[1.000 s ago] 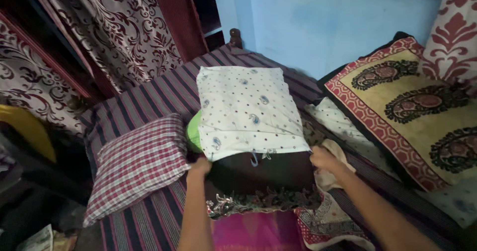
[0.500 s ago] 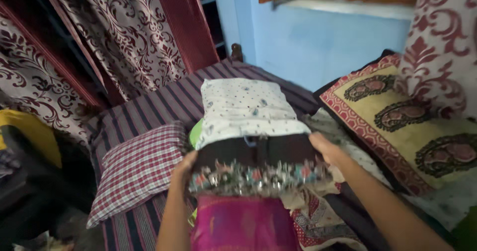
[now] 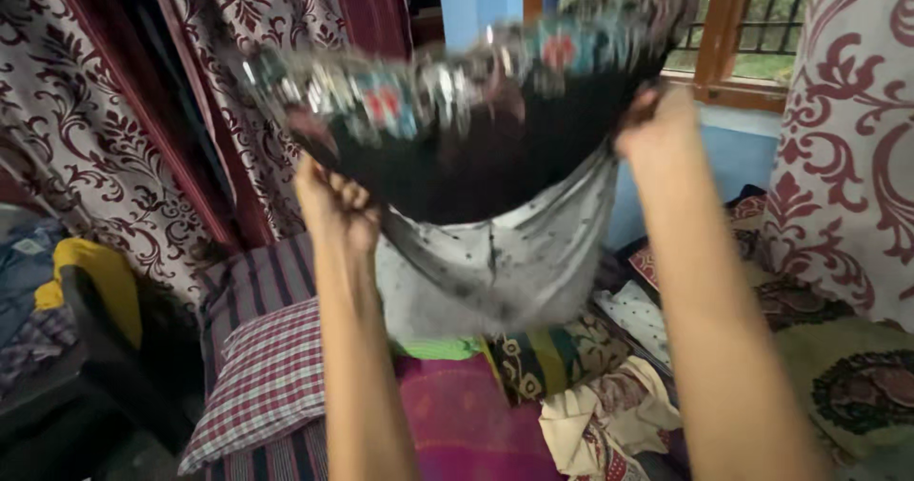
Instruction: The person places a white patterned pillowcase over a pillow on a bed, tucks the edges, and smooths the surface. The person then places a second patterned pillowcase over another pillow and adjusts it.
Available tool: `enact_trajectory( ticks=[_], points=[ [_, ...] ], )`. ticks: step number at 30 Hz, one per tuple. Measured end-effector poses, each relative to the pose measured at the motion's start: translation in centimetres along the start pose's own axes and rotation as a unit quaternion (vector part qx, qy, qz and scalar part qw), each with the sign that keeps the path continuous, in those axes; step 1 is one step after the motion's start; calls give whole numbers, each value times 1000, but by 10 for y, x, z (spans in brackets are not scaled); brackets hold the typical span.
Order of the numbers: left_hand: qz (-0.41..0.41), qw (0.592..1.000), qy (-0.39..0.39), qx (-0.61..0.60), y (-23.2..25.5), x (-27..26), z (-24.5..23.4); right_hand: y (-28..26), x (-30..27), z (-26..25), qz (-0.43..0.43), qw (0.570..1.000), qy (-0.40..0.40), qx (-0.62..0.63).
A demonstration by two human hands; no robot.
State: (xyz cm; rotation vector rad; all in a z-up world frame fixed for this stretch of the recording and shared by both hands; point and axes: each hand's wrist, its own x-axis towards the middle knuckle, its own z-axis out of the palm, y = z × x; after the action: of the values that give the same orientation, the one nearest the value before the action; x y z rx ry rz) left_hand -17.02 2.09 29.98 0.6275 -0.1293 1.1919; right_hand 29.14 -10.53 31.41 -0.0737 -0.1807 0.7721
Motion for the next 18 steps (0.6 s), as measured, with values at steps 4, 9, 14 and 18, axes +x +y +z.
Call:
enact_trajectory(
  ticks=[4, 9, 14, 18],
  points=[
    [1, 999, -48, -17, 20, 4, -1, -5, -48, 13, 10, 992, 100, 70],
    [-96, 995, -15, 16, 8, 4, -25, 24, -114, -6, 75, 946, 290, 125],
    [-121, 993, 3, -5, 17, -5, -38, 14, -124, 1, 148, 954, 252, 68],
    [-59, 997, -5, 52, 38, -19, -12, 0, -124, 15, 142, 983, 92, -78]
  ],
)
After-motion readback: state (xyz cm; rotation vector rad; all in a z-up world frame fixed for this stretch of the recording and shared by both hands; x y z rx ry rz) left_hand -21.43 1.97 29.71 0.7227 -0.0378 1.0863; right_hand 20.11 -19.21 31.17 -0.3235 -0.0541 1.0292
